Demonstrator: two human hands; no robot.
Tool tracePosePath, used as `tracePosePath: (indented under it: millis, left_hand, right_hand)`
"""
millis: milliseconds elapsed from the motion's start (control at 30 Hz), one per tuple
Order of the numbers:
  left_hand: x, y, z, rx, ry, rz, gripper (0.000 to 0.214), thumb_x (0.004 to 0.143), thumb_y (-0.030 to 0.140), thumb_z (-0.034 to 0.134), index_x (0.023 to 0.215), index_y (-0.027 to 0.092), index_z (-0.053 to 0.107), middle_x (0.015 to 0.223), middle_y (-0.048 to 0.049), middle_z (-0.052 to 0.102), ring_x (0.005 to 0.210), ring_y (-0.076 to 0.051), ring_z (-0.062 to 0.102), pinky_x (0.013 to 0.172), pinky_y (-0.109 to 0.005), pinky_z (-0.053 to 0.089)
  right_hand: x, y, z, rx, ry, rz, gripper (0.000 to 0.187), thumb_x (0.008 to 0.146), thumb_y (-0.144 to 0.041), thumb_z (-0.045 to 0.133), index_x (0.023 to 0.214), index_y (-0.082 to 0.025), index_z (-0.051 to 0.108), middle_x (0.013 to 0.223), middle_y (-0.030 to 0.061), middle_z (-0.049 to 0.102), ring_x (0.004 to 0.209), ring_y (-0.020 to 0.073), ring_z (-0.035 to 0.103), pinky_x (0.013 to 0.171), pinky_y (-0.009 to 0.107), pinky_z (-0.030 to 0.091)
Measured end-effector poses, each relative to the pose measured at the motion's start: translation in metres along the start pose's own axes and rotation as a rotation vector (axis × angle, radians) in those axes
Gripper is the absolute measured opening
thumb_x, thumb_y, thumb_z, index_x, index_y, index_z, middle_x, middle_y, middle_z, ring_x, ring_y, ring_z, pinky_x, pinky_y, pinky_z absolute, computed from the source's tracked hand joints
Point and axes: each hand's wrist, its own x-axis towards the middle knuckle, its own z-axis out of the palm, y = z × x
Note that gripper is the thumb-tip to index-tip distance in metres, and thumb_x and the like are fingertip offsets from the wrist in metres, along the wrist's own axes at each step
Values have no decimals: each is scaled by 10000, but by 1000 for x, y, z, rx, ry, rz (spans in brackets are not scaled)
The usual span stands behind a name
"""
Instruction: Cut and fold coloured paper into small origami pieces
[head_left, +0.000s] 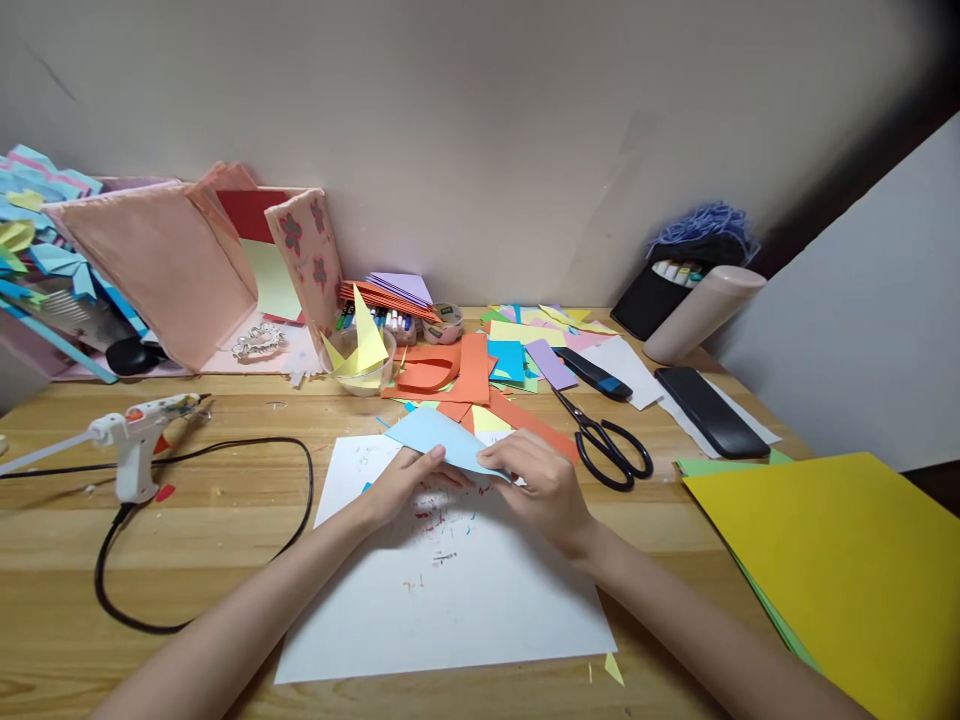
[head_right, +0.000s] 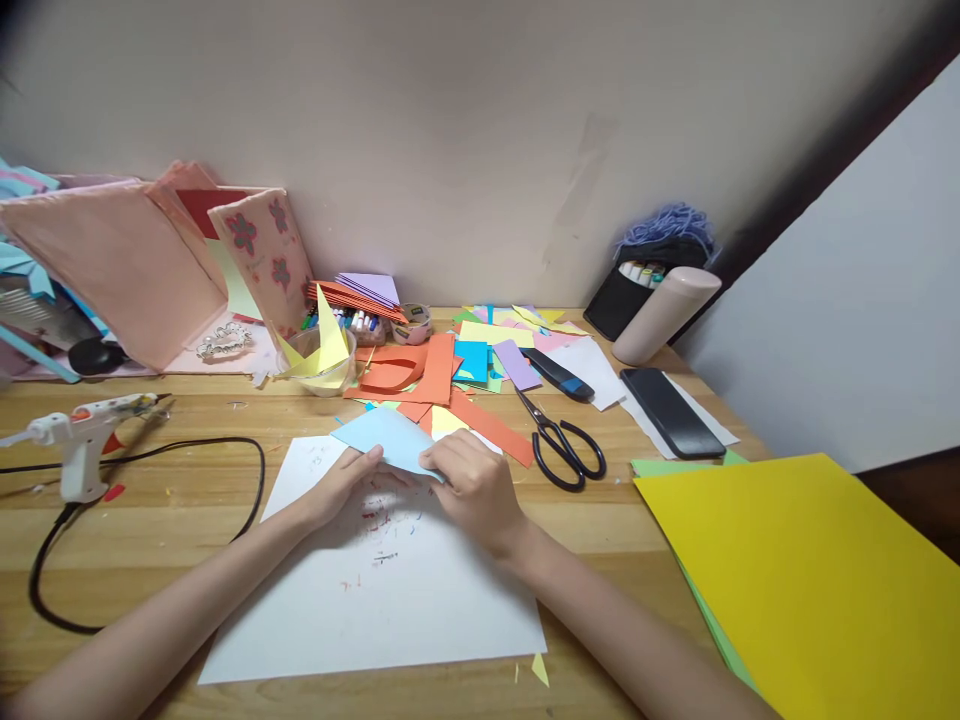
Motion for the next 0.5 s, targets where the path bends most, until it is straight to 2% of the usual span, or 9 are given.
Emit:
tracePosePath:
  millis: [133, 200, 300, 433, 500]
  left_hand:
    - [2, -3, -2, 43, 8, 39, 511, 818, 522, 428, 738, 79, 670, 795, -151, 694, 763, -231, 649, 773, -325, 470]
    - [2, -3, -1, 45, 26, 17, 516, 808, 541, 431, 695, 85, 645, 727, -143, 691, 715, -222, 652, 726, -316, 483]
    - [3, -3, 1, 7, 81, -5, 413, 788, 514, 490, 759, 114, 586, 650, -89, 680, 636, -199, 650, 619, -284, 487]
    - [4, -2, 2, 15, 135, 27, 343, 781, 464, 530, 760, 123, 563, 616, -45, 648, 573, -162, 622, 577, -258, 477]
    - [5, -2, 2, 23, 152, 49, 342, 775, 457, 538, 756, 118, 576, 654, -37, 631, 603, -151, 610, 613, -267, 490]
  right_hand:
    - [2, -1, -2, 93, 26, 49, 116, 763, -132, 545, 681, -208, 574, 733, 52, 666, 688, 177, 576, 553, 275, 424]
    - [5, -3, -4, 128, -27, 57, 111, 765, -166, 559, 664, -211, 563, 743, 50, 662, 688, 173, 574, 543, 268, 425]
    - [10, -5, -9, 109, -173, 26, 55, 755, -269, 601, 738, -219, 587, 837, 51, 659, 772, 184, 581, 628, 288, 448]
    - [15, -9, -14, 25, -321, 53, 453, 577, -480, 723, 914, -226, 560, 1091, 76, 570, 951, 232, 545, 669, 308, 459]
    - [15, -12, -14, 7, -356, 83, 548, 527, -530, 730, 933, -223, 526, 1130, 84, 528, 988, 248, 524, 670, 317, 461]
